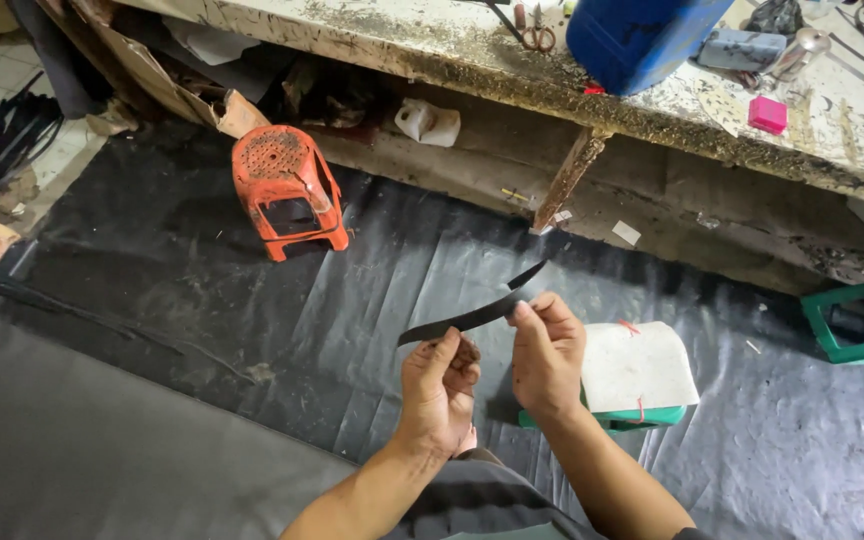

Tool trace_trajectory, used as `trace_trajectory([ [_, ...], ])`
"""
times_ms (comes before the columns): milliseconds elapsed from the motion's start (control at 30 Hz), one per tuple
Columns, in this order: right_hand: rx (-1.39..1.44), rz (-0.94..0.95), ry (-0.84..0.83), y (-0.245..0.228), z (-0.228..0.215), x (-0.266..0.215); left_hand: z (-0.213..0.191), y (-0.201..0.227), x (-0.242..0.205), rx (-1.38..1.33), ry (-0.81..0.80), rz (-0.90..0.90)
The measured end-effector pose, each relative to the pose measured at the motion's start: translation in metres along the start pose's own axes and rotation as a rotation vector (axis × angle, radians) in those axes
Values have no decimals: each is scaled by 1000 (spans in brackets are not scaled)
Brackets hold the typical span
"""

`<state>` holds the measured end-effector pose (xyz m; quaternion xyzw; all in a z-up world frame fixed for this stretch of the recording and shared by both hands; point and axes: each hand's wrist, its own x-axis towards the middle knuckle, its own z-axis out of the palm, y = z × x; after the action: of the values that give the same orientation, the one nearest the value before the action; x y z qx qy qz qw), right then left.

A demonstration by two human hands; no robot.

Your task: Applying edge dye to leather strips by pulling them through a manual applicator mounted on a container.

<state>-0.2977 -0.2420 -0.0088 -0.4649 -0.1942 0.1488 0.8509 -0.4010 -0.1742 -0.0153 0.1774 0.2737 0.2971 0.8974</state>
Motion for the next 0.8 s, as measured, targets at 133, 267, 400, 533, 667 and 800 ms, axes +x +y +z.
trace_trajectory([
  [133,30,-26,41,-17,1,11,-16,3,0,-33,-117,40],
  [267,-12,-4,75,-10,2,-1,-17,0,-6,-54,-37,2],
  [400,-147,1,60,-2,7,-24,-11,1,-12,-6,-64,-24],
  [533,-34,-75,106,-18,5,-10,-30,8,-15,34,-98,-53],
  [667,-67,-95,129,-12,2,-13,-38,4,-13,-24,-53,-59],
  [800,-179,-109,87,-12,14,-29,-39,1,-9,-118,-55,-105],
])
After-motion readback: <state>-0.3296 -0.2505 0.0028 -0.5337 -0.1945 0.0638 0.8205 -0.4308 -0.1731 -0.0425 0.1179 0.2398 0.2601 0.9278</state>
